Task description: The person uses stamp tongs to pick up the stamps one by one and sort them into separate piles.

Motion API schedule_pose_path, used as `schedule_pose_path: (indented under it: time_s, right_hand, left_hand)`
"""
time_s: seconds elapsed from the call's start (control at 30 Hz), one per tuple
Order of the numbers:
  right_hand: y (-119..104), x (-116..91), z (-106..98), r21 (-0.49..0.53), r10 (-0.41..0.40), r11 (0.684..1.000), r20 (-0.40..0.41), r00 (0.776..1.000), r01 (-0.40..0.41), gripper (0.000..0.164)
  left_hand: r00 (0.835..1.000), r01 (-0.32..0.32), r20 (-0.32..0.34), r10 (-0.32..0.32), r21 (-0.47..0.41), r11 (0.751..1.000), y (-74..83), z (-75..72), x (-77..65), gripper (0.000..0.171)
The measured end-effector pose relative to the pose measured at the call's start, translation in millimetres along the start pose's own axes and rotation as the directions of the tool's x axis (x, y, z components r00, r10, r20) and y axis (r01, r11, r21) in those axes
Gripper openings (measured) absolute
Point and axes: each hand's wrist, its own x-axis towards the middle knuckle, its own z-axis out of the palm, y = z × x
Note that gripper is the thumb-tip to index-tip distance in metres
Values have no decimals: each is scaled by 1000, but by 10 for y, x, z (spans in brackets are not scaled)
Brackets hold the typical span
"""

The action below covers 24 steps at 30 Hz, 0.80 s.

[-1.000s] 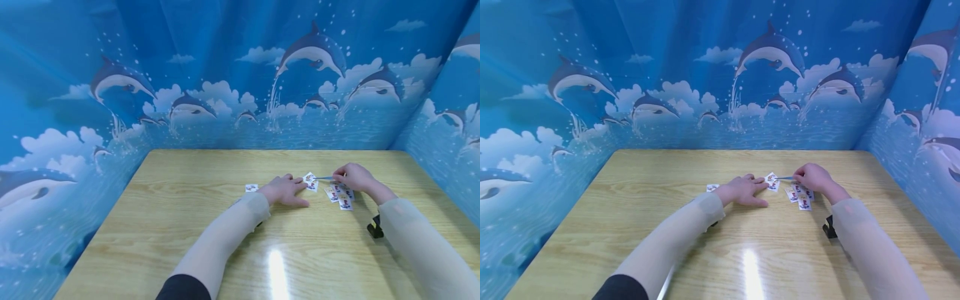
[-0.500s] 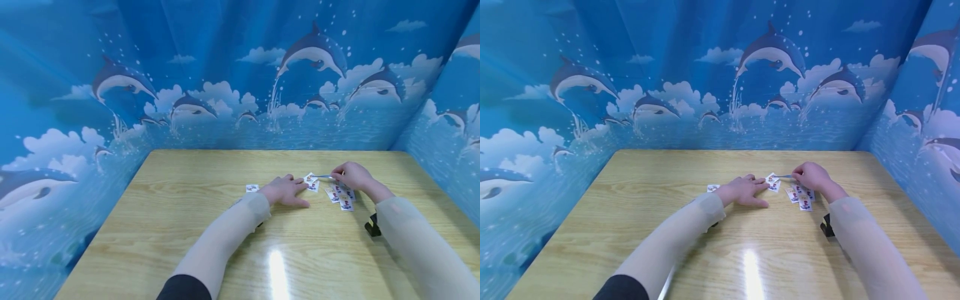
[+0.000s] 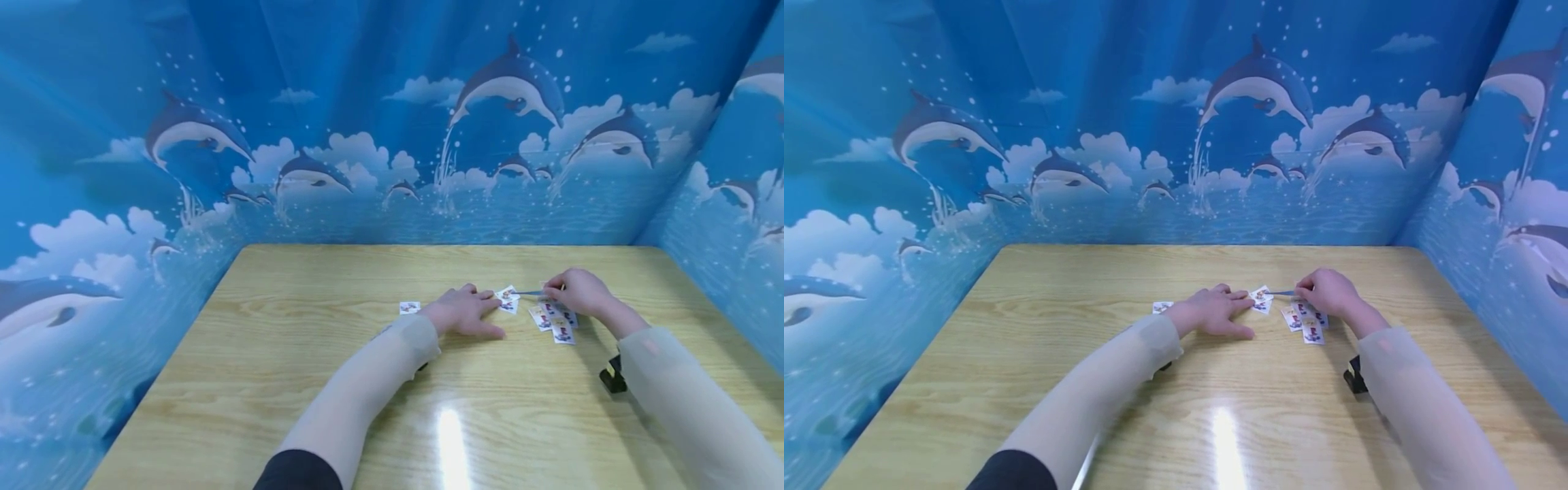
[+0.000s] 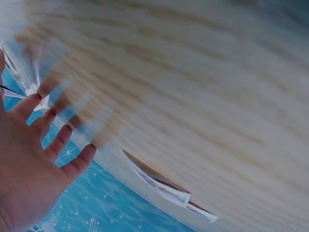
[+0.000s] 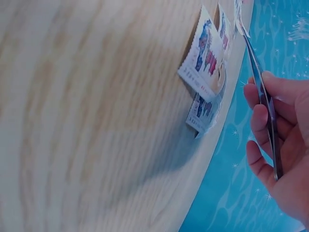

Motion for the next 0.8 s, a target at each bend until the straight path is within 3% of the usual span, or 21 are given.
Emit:
schedule_pose_path:
  time_s: [0.37, 0.8]
  right_hand:
    - [-48, -54, -7, 34, -15, 999, 64, 998, 13, 30]
    - [-35, -35, -1, 23, -26, 999, 8, 1000, 26, 29]
  left_hand:
    - [1000, 5, -5, -5, 37, 999, 16, 7, 11, 80]
    - [1000, 7, -6, -6, 40, 999, 31, 4, -4, 79]
